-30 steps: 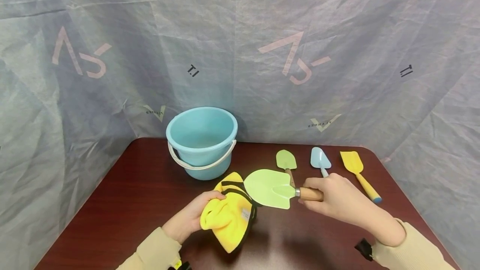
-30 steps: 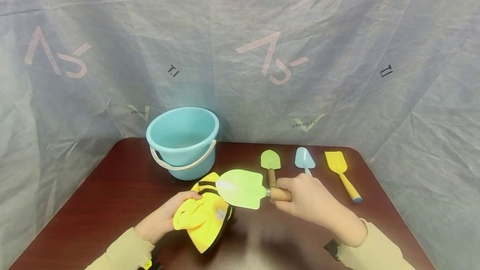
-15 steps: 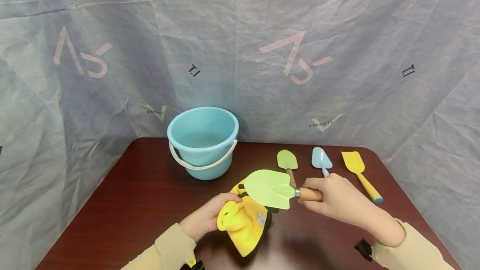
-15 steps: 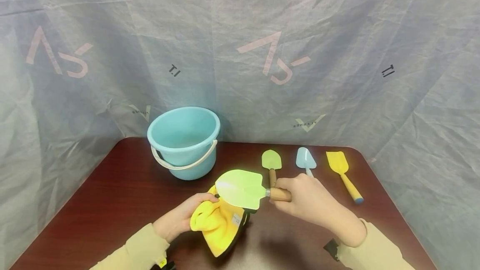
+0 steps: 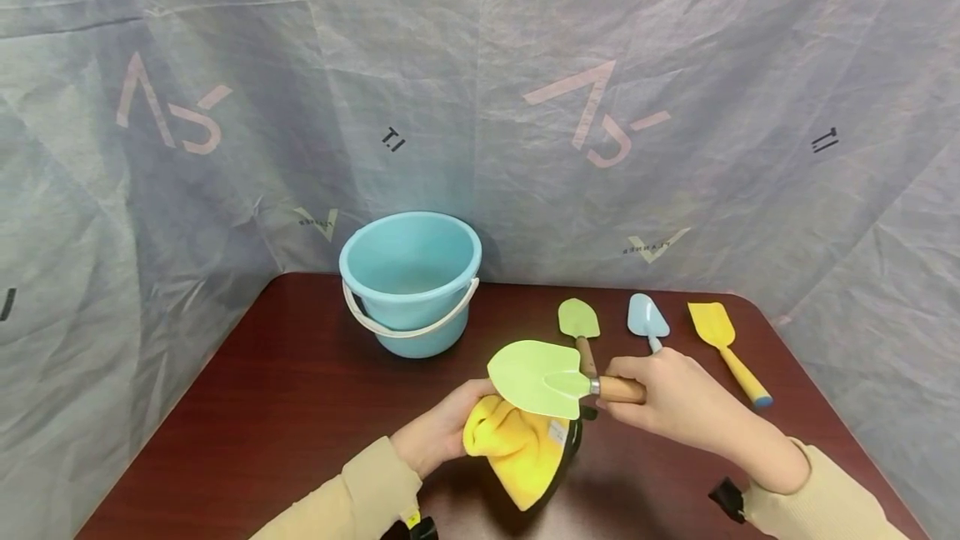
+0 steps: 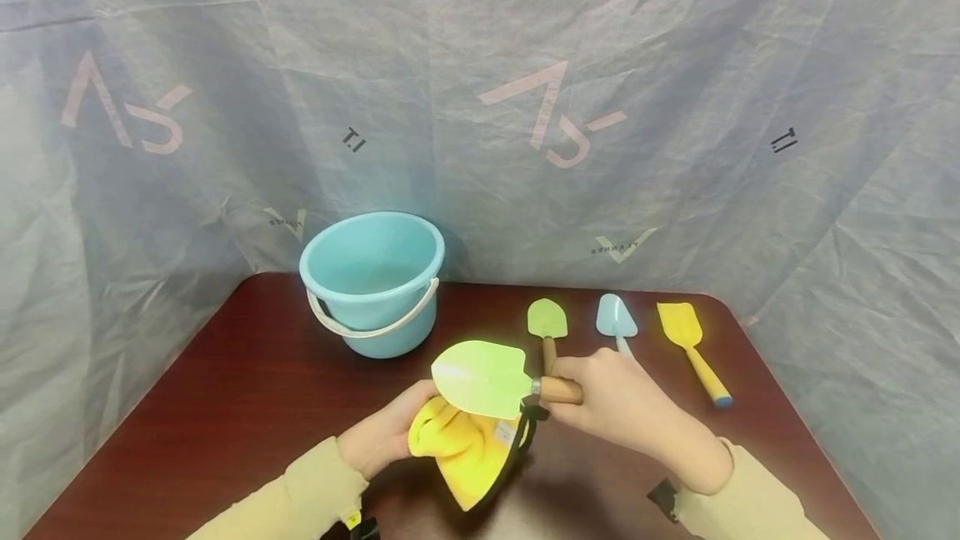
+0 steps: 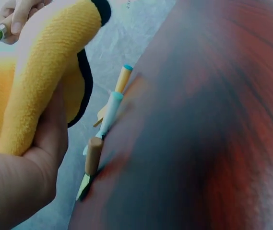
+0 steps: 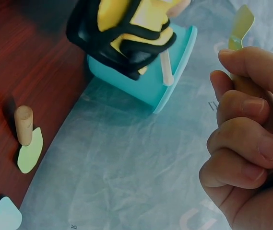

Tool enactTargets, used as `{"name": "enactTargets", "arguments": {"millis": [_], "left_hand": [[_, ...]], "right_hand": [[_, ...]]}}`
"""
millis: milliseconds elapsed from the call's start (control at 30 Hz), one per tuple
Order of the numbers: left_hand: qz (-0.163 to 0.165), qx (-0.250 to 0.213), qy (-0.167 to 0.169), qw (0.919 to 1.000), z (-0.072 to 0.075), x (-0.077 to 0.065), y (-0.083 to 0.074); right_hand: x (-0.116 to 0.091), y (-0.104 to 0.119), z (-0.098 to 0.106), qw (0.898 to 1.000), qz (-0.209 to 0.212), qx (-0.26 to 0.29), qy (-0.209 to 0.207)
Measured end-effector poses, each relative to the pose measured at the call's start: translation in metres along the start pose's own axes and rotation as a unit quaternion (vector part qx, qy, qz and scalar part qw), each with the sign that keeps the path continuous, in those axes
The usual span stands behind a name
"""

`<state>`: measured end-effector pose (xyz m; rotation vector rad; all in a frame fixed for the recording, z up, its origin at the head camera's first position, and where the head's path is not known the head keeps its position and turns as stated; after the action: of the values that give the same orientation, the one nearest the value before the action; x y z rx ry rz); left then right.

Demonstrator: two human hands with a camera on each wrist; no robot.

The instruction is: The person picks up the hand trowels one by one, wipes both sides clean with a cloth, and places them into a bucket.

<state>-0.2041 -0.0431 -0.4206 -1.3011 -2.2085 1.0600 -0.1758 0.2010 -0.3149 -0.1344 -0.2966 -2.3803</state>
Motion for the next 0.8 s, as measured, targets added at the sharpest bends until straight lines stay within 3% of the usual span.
{"name": "enactTargets", "arguments": {"millis": [167, 600, 800], "left_hand": [[-0.009, -0.003, -0.029, 0.9995, -0.01, 0.003, -0.006], [-0.042, -0.067, -0.048, 0.9957, -0.033, 0.006, -0.018], [-0.071, -0.073, -0.002, 0.9948, -0.035, 0.0, -0.021]], "right_hand": [[0.001, 0.0, -0.001, 1.0, 0.003, 0.0, -0.002], [0.003, 0.0, -0.003, 1.0, 0.005, 0.003, -0.001], [0.004, -0.001, -0.005, 1.0, 0.001, 0.015, 0.012]]}}
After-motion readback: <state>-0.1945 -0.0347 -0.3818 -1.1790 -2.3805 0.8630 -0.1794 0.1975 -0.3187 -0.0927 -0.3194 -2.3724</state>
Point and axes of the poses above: each hand's wrist, its own x-axis towards the middle knuckle, its own z-axis out of the back of the hand, y = z × x, the point moved 1 cm from there along x, towards the middle knuckle, and after that the axes turned 12 degrees about y, right-handed, at the moved point
